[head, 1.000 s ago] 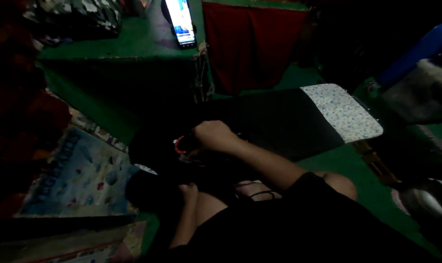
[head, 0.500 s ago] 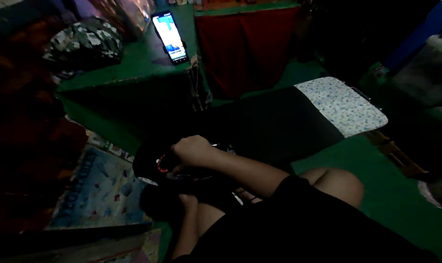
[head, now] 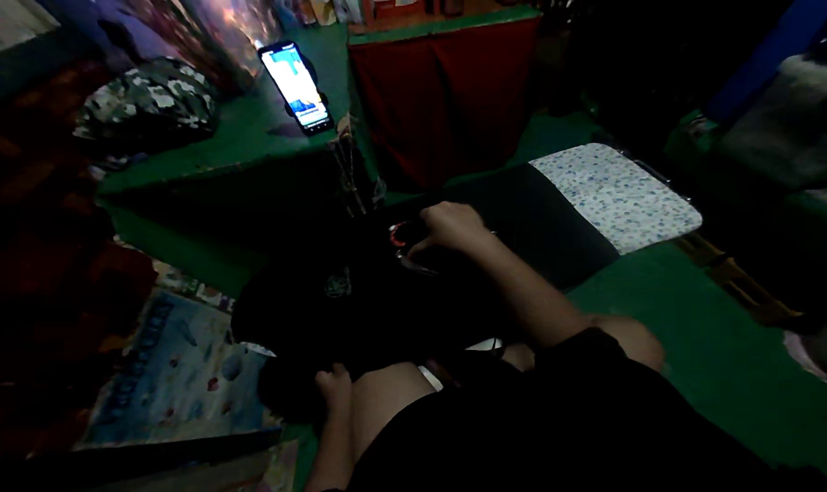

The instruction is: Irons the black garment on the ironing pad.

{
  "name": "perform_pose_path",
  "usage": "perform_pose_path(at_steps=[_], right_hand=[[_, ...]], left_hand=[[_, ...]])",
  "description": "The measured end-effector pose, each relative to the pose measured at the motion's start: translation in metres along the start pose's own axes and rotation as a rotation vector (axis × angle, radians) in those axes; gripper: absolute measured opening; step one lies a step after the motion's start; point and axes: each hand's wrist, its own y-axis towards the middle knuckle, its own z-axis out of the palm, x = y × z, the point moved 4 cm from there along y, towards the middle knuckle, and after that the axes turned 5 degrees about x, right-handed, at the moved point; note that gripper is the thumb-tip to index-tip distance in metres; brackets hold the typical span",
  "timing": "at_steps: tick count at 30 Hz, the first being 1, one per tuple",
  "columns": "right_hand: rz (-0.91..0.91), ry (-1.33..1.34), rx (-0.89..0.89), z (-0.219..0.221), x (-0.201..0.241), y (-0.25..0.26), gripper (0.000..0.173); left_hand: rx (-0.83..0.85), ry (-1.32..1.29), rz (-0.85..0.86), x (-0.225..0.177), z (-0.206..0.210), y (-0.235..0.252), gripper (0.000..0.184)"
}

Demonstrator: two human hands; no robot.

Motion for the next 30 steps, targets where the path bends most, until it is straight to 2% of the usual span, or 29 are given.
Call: perform_pose_path(at_steps=[5,9,12,14,22,25,30], right_hand=[[0.246,0.044,-0.115,-0.034,-0.083,-0.009,0.054],[0.423,0.063,-0.211,-0.051,-0.153,-0.016,0.055],[0.554,0.078,-0.229,-0.065,-0.178,-0.035,0.061],[0.574,0.077,-0.218,-0.068,-0.191,-0.042,0.065],[0.343,0.044,-0.089,-0.060,-0.196,-0.046,0.058],[0.290,0.025,-0.044,-0.054,-0.178,-0.053,0.055],[0.174,0.014,0.009,-0.038,-0.138,-0.057,0.054]], left_hand=[[0.019,0.060,-0.047,-0.001,-0.001,-0.001,0.047],[-0.006,0.043,0.000,0.002,0.000,0.001,0.044],[-0.008,0.007,-0.012,0.005,0.002,0.003,0.044],[-0.015,0.014,-0.023,0.004,0.003,0.003,0.042],[0.000,-0.031,0.035,0.013,0.008,0.006,0.040],[-0.028,-0.041,0.116,0.027,0.011,0.017,0.035],[-0.016,-0.056,0.089,0.030,0.014,0.020,0.043]])
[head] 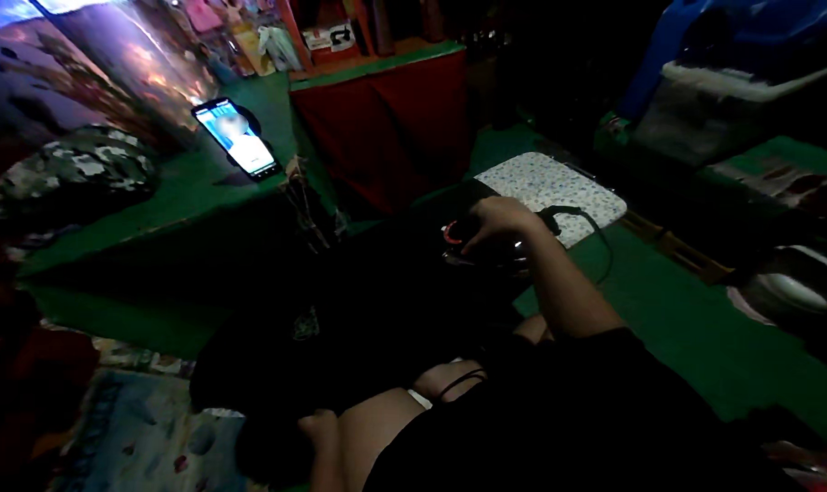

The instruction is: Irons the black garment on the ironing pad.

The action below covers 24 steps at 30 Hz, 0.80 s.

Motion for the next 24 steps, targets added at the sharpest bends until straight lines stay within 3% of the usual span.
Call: perform_pose_path(at_steps=[4,8,10,17,20,24], right_hand=[[-0.088,-0.048,0.053,0.019,0.053,-0.007,0.051],[-0.234,-0.075,0.103,0.044,0.118,-0.004,0.049],[-0.326,-0.090,0.097,0.060,0.152,0.002,0.047],[-0.585,-0.076,0.157,0.101,0.270,0.012,0.047],[-0.653,-0.081,0.161,0.114,0.299,0.018,0.047],[-0.663,-0.087,0.167,0.115,0.304,0.019,0.053]], left_hand=[[0.039,0.019,-0.073,-0.011,-0.002,-0.007,0.047],[-0.029,0.132,-0.034,0.003,-0.001,0.002,0.041],[0.011,0.079,-0.145,-0.020,-0.005,-0.009,0.039],[0.034,-0.003,-0.107,-0.016,-0.006,-0.013,0.049],[0.057,-0.068,-0.091,-0.019,-0.008,-0.020,0.047],[0.032,-0.063,-0.061,-0.019,-0.010,-0.018,0.045]])
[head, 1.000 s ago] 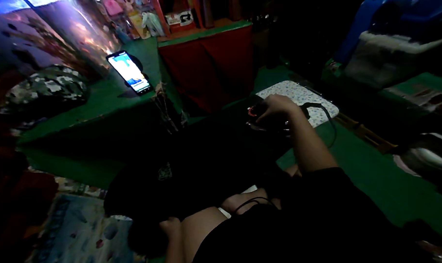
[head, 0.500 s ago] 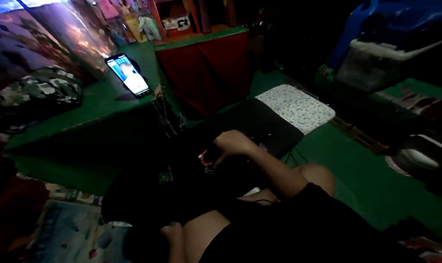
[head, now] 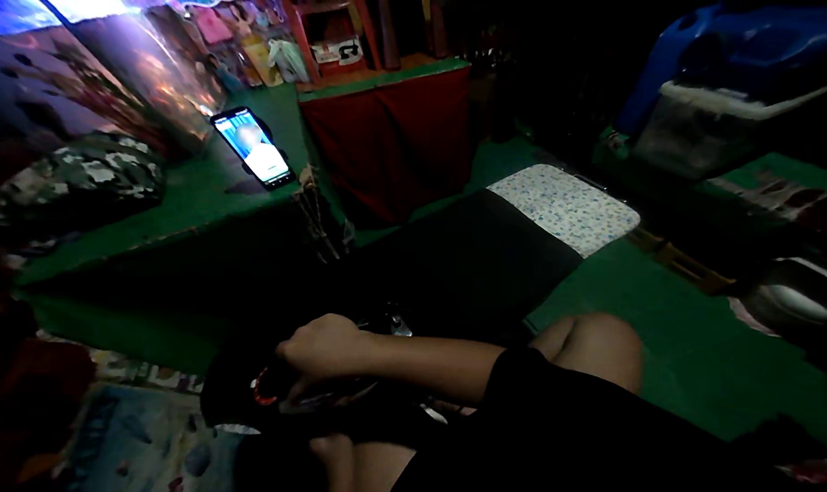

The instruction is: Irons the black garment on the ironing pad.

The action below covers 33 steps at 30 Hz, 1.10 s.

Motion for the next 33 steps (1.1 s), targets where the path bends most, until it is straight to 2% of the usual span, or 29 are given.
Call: perform_pose_path(at_steps=[5,12,19,25,33], right_hand=[[0.036,0.005,-0.007,-0.005,-0.012,-0.014,0.051],[0.254,0.083,-0.074,-0.021,-0.063,-0.067,0.050],[0.542,0.099,-0.257,-0.041,-0.141,-0.135,0.046],[0.814,0.110,-0.334,-0.071,-0.205,-0.190,0.054],[1.125,0.137,-0.451,-0.098,-0.285,-0.237,0.065]], left_hand=[[-0.024,0.021,0.029,0.001,0.000,0.002,0.039],[-0.026,0.043,-0.011,-0.003,-0.002,-0.002,0.047],[-0.049,0.193,-0.025,-0.007,-0.002,0.002,0.045],[-0.052,0.165,-0.038,-0.010,-0.001,0.002,0.039],[-0.035,0.150,-0.020,-0.016,-0.002,-0.006,0.043]])
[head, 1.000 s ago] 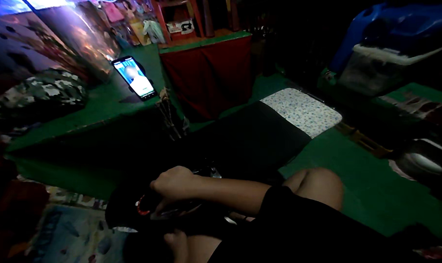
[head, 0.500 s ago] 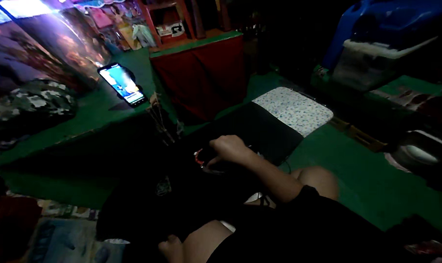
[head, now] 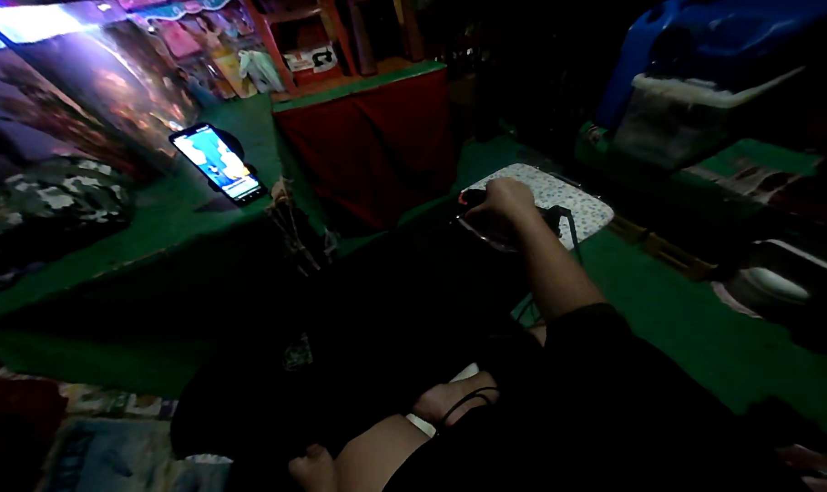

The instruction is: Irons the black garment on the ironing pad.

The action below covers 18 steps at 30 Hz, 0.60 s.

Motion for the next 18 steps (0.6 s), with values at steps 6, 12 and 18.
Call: perform_pose_path(at_steps=[6,12,18], right_hand=[[0.001,-0.022,0.054,-0.003,-0.005,0.007,0.067],[-0.223,-0.073,0.171,0.009,0.012,-0.011,0.060],[-0.464,-0.103,0.282,0.036,0.065,-0.054,0.053]], left_hand=[[-0.036,0.038,0.080,0.028,0.008,0.020,0.044],[0.034,-0.033,-0.058,0.009,0.008,0.011,0.046],[0.008,0.034,-0.026,-0.026,-0.001,-0.019,0.040]])
